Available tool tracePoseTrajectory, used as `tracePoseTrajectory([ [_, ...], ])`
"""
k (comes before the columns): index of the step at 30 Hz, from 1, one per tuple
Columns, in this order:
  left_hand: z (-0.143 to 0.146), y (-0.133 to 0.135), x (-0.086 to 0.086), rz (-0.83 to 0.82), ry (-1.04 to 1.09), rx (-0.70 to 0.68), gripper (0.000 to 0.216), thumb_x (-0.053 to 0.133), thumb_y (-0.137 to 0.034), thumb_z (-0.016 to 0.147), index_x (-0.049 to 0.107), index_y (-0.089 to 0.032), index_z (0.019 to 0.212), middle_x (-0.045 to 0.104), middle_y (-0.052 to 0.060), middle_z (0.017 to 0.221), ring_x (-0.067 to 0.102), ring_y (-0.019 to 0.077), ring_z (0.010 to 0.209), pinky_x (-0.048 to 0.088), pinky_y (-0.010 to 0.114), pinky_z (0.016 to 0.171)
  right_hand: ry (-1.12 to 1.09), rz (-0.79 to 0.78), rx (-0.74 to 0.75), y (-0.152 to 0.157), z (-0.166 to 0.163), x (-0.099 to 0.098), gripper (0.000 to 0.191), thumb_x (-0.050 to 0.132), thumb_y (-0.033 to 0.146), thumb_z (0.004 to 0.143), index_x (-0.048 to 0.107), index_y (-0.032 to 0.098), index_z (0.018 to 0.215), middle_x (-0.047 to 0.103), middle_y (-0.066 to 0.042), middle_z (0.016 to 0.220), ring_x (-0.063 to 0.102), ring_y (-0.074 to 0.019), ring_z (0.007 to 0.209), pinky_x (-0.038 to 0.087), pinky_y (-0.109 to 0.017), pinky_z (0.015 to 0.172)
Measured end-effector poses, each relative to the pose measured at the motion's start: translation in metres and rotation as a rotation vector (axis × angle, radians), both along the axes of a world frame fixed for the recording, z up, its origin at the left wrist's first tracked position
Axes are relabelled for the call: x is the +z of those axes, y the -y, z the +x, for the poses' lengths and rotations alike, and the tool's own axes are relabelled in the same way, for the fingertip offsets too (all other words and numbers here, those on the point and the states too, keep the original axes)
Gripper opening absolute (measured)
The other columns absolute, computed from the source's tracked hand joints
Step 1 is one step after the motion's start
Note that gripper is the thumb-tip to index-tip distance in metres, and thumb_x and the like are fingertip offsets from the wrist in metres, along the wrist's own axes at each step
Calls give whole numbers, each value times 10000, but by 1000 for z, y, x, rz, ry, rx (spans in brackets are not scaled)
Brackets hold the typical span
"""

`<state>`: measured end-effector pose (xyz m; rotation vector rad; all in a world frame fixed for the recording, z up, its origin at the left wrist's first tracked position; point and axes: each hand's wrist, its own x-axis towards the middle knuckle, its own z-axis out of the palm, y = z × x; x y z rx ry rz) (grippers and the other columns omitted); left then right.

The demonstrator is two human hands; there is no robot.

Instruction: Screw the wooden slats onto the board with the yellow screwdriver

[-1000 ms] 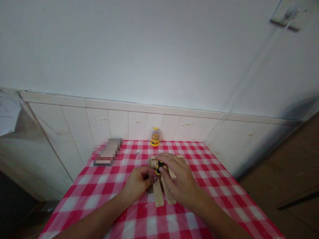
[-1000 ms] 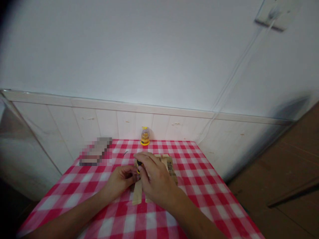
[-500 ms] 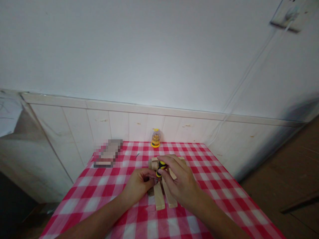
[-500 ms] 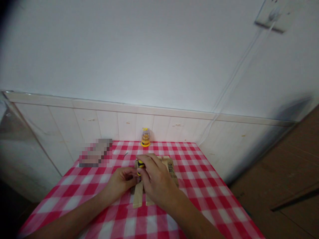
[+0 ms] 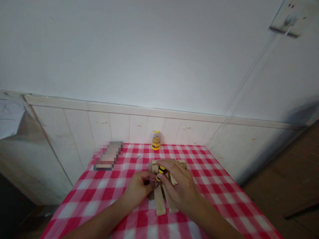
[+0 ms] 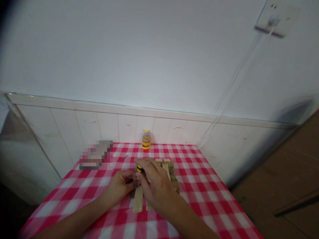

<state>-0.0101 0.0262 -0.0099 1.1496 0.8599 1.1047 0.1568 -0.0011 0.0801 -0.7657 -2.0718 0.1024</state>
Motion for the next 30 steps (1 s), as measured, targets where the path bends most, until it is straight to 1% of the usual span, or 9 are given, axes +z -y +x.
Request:
tracePoseTrajectory([
  [5, 0, 0, -2, 4, -9, 15, 339, 943, -424, 595, 791, -150, 723, 775, 59, 732, 656, 170, 656, 510, 275, 649, -11, -2, -30, -3, -1, -1, 269, 605, 118, 967, 615, 243, 1205, 730, -73, 1027, 704, -217, 914, 600, -343, 786],
  [11, 1, 0, 0, -12, 8, 0, 380, 949, -466, 572, 771, -158, 707, 737, 33, 658, 624, 159, 597, 482, 259, 585, -7, -31, -33, 3, 1, 1, 430, 551, 47, 912, 586, 233, 1298, 729, -109, 1184, 696, -242, 1106, 588, -390, 934],
  [13, 1, 1, 0, -15, 8, -8, 390, 948, -472, 574, 780, -156, 728, 750, 40, 682, 631, 162, 603, 487, 265, 597, -24, -45, -24, 3, 0, -1, 451, 540, 34, 914, 589, 244, 1310, 735, -99, 1173, 704, -231, 1087, 591, -382, 926],
  [16, 1, 1, -1, 0, -15, -19, 399, 930, -494, 609, 790, -151, 757, 751, 44, 680, 646, 176, 623, 498, 285, 637, -52, -48, 6, 1, -2, -3, 406, 559, 43, 928, 621, 252, 1270, 735, -90, 1142, 705, -223, 1063, 598, -372, 916],
  [20, 1, -1, -7, 6, -23, -23, 429, 920, -527, 617, 786, -145, 759, 759, 59, 713, 661, 192, 636, 501, 305, 658, -50, -42, -31, -2, -1, -6, 354, 587, 77, 933, 631, 249, 1238, 735, -84, 1077, 716, -228, 985, 618, -370, 846],
  [22, 2, -1, -9, 7, -6, -12, 432, 926, -532, 605, 779, -150, 741, 741, 47, 677, 643, 181, 607, 490, 295, 636, -39, -45, -48, -2, 1, -7, 370, 590, 82, 927, 616, 247, 1257, 732, -89, 1094, 712, -236, 1008, 615, -384, 864],
  [24, 2, -2, -9, 14, 12, -6, 425, 928, -533, 604, 771, -155, 718, 706, 25, 616, 611, 161, 570, 475, 279, 613, -17, -66, -48, 1, 3, -9, 411, 579, 71, 921, 591, 244, 1293, 721, -103, 1170, 696, -245, 1095, 594, -408, 940],
  [26, 2, -1, -7, 16, 24, -17, 436, 934, -540, 592, 764, -151, 694, 704, 27, 616, 605, 155, 568, 472, 271, 612, -5, -93, -45, 4, 3, -9, 449, 553, 57, 918, 568, 245, 1326, 710, -107, 1227, 680, -245, 1157, 575, -411, 987],
  [30, 2, -1, -5, -5, 7, -42, 469, 941, -558, 570, 769, -140, 696, 735, 49, 664, 631, 170, 604, 487, 281, 638, -20, -111, -33, 6, 2, -9, 426, 557, 57, 920, 576, 250, 1299, 727, -88, 1154, 703, -232, 1077, 592, -377, 926],
])
